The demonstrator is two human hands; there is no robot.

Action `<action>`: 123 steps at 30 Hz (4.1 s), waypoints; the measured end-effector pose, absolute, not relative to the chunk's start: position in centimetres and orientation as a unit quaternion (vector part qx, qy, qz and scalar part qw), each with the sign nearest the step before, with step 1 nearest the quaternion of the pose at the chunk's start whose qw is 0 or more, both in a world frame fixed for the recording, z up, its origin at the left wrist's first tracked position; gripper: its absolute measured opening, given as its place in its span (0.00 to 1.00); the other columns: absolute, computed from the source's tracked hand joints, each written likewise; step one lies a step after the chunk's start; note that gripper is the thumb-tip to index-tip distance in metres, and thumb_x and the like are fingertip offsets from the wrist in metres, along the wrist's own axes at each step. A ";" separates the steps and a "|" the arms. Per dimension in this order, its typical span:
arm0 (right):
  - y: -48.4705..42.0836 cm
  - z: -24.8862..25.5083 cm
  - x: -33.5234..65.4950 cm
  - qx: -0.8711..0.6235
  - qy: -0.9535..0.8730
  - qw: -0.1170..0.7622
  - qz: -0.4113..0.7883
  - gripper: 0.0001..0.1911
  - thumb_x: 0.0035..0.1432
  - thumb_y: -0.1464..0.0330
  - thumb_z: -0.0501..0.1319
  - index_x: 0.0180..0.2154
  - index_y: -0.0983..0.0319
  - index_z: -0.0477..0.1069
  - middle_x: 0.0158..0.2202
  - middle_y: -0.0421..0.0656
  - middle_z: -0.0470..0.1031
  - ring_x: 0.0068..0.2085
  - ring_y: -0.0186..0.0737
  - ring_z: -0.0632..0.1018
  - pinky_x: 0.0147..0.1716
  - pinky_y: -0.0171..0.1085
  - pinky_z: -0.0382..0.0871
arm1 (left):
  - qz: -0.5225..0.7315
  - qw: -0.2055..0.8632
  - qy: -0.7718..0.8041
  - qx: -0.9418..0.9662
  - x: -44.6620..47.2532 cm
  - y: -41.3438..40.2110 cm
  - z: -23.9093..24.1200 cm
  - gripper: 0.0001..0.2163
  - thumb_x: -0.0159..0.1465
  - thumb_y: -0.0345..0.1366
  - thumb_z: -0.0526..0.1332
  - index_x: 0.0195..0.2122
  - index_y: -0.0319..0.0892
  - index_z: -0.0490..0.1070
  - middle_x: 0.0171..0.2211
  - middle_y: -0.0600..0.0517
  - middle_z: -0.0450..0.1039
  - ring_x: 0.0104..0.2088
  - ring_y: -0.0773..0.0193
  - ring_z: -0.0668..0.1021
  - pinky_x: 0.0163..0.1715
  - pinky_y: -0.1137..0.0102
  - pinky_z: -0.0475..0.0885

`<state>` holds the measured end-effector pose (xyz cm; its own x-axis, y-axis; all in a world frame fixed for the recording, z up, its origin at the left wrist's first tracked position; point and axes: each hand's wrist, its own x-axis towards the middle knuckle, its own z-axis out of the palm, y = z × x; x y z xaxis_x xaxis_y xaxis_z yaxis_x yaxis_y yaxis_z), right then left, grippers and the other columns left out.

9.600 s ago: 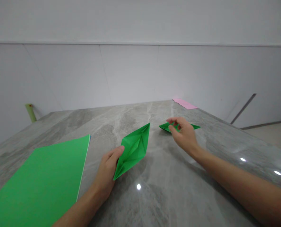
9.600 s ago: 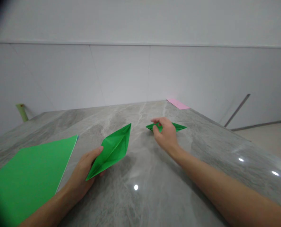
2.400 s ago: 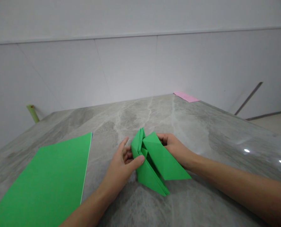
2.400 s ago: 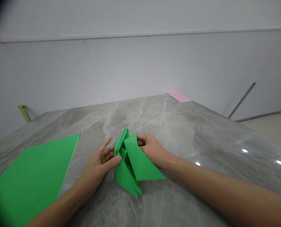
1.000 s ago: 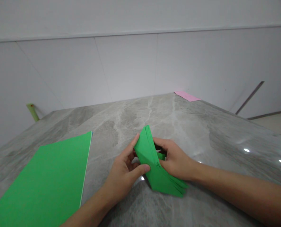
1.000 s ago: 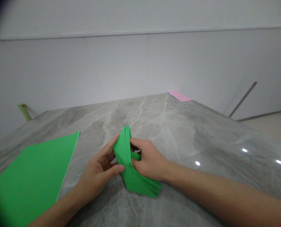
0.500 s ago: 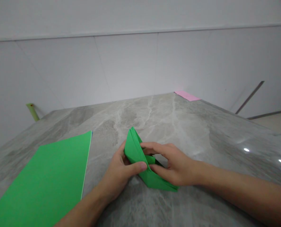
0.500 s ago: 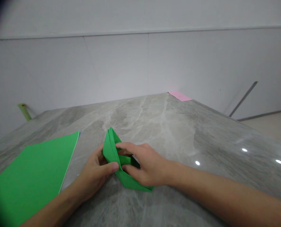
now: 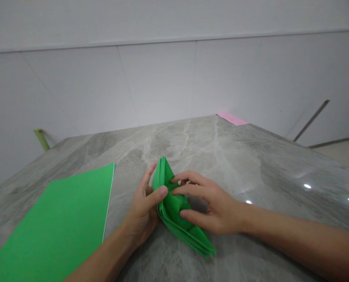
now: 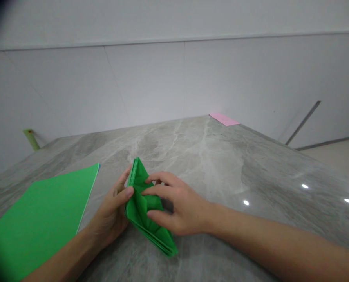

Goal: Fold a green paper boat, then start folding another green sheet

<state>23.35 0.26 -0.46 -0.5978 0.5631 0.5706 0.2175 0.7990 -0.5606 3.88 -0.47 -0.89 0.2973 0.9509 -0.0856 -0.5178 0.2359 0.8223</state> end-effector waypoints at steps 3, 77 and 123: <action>0.1 -0.4 23.3 -0.203 -0.887 0.366 0.194 0.22 0.56 0.69 0.64 0.53 0.62 0.69 0.55 0.53 0.68 0.54 0.46 0.71 0.53 0.47 0.67 | 0.493 0.736 0.296 0.359 3.9 -0.7 -0.8 0.29 0.54 0.32 0.71 0.56 0.44 0.64 0.43 0.47 0.77 0.37 0.56 0.81 0.38 0.66 0.77; 1.2 -2.1 22.7 -0.370 -0.647 0.373 0.553 0.15 0.57 0.64 0.64 0.47 0.61 0.72 0.28 0.39 0.75 0.25 0.32 0.73 0.24 0.31 0.66 | 0.492 0.725 0.321 0.360 3.9 0.3 -1.8 0.19 0.52 0.32 0.73 0.45 0.37 0.74 0.42 0.43 0.79 0.45 0.50 0.80 0.46 0.59 0.74; 1.0 -1.4 22.9 -0.321 -0.710 0.162 0.605 0.23 0.54 0.62 0.65 0.16 0.63 0.57 0.16 0.32 0.54 0.18 0.24 0.55 0.14 0.28 0.46 | 0.557 0.655 0.441 0.257 3.0 1.2 -0.3 0.04 0.54 0.25 0.70 0.31 0.35 0.80 0.33 0.45 0.82 0.33 0.59 0.83 0.29 0.72 0.80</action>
<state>22.90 0.97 -1.40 -0.7411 0.6524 -0.1586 0.2598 0.0609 -0.9637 3.03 1.17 -0.27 -0.0087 0.9568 -0.2908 -0.5029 0.2471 0.8283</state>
